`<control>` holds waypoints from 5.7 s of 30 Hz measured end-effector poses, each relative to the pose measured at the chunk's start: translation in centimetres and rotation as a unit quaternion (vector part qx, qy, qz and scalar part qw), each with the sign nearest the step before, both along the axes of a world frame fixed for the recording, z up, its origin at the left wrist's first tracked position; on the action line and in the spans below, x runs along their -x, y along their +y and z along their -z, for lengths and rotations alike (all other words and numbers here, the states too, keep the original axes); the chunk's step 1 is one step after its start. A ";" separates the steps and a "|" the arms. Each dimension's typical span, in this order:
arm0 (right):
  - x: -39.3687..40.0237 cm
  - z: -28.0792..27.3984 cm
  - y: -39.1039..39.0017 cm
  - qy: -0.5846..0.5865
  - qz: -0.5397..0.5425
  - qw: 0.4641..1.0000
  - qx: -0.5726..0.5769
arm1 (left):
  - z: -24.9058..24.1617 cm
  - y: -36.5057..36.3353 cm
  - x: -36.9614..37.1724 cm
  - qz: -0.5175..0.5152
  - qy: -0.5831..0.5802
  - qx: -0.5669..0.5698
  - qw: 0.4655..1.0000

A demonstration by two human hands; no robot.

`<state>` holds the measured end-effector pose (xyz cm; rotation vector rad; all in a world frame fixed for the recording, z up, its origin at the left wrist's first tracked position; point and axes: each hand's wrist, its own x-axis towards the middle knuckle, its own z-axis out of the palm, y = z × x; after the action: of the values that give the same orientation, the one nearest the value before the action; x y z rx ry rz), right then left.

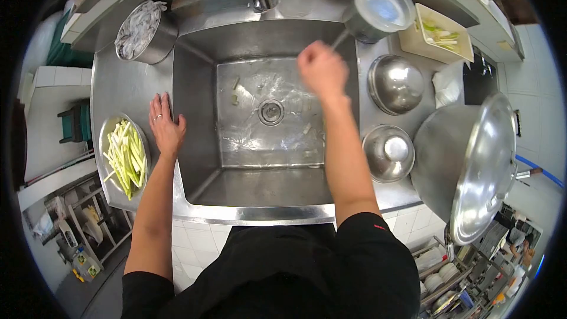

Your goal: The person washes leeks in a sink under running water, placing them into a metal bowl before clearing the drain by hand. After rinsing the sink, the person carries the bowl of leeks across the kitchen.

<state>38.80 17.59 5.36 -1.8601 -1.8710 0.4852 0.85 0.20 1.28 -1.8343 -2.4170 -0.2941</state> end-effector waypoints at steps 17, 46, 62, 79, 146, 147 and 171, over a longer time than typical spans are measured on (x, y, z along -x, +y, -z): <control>-6.7 27.8 -16.4 -0.290 -0.275 0.827 0.394 | 0.5 0.4 0.4 -0.010 -0.006 0.011 1.000; 2.4 14.7 -13.8 0.201 -0.150 0.818 0.518 | -0.1 -0.1 -0.1 -0.018 -0.014 0.001 1.000; -27.8 -9.5 21.1 -0.285 0.220 0.930 -0.071 | -0.3 -0.2 -0.1 -0.006 -0.015 0.007 1.000; -4.6 30.3 -16.4 -0.167 -0.069 0.873 0.454 | 0.2 0.2 0.7 -0.006 -0.010 0.003 1.000; -24.2 -9.2 18.2 0.282 0.257 0.880 -0.282 | -0.5 -0.4 -0.2 -0.004 -0.017 -0.004 1.000; -27.9 -7.0 20.6 0.120 0.238 0.927 -0.265 | -0.4 -0.3 -0.2 -0.001 -0.018 -0.005 1.000; 12.9 37.4 -12.3 -0.009 0.016 0.973 0.232 | 0.3 0.6 0.4 -0.008 -0.017 0.025 1.000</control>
<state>25.93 5.30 -32.05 -2.1842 -1.8475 0.9634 0.48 0.84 0.99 -1.8451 -2.4818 -0.2670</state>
